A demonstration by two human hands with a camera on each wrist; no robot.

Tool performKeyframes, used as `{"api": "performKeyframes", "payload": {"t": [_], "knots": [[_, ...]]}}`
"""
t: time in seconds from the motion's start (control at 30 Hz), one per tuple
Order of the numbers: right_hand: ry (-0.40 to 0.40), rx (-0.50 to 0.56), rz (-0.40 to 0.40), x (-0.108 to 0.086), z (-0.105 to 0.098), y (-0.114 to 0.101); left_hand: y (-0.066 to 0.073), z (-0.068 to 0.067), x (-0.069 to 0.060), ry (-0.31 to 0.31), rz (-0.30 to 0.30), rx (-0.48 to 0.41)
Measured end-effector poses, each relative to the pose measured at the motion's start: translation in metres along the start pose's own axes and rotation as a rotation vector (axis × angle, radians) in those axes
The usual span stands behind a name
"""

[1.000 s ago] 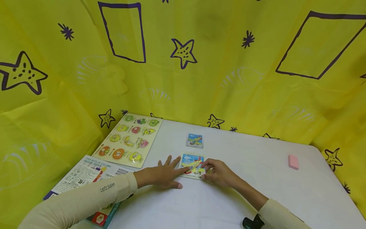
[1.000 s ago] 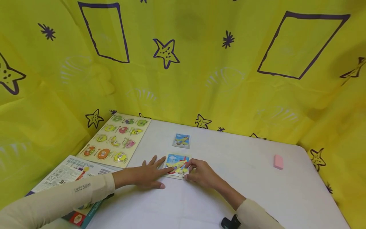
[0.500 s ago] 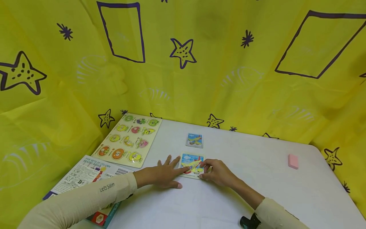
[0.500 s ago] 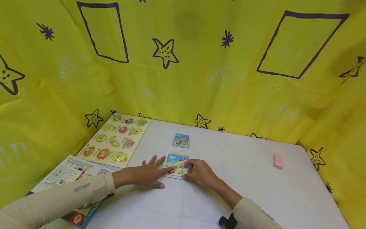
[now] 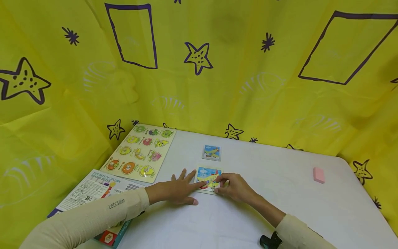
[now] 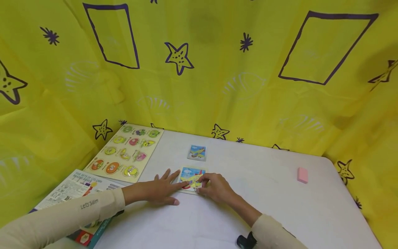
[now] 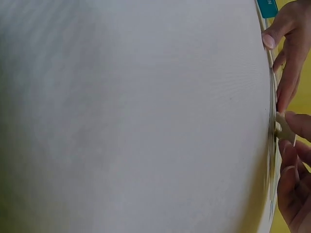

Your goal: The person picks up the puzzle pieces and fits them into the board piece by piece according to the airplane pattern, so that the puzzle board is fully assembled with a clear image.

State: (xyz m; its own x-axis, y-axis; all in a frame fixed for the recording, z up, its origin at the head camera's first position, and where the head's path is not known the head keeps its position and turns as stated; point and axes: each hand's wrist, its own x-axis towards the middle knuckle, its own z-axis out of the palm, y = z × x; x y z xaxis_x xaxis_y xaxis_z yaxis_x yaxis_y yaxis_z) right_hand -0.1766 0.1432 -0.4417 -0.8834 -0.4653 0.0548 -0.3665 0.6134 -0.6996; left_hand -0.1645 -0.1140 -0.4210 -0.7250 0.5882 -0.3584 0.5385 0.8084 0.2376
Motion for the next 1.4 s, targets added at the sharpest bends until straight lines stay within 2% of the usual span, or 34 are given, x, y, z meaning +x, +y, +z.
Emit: {"api": "performKeyframes", "payload": {"t": [0.3,0.5,0.67,0.77,1.0,1.3,1.4], "knots": [[-0.003,-0.075,0.051,-0.003,-0.003,-0.003,-0.002,-0.001,0.003,-0.017,-0.008,0.015],[-0.008,-0.091,-0.019,-0.005,-0.008,0.003,-0.002,-0.002,0.004,-0.007,0.0,0.035],[-0.016,-0.069,-0.051,-0.006,-0.008,0.007,0.005,-0.005,0.007,0.028,0.07,0.019],[-0.031,-0.066,-0.055,-0.005,-0.006,0.007,0.01,-0.004,0.007,0.015,0.104,0.017],[-0.044,-0.07,-0.04,-0.003,-0.002,0.0,0.011,0.001,0.006,-0.007,0.079,0.038],[-0.043,-0.102,-0.014,-0.002,-0.002,-0.003,0.011,0.001,0.006,-0.004,0.093,0.034],[-0.039,-0.102,-0.014,-0.004,-0.005,-0.002,0.009,0.001,0.006,0.014,0.106,0.045]]}}
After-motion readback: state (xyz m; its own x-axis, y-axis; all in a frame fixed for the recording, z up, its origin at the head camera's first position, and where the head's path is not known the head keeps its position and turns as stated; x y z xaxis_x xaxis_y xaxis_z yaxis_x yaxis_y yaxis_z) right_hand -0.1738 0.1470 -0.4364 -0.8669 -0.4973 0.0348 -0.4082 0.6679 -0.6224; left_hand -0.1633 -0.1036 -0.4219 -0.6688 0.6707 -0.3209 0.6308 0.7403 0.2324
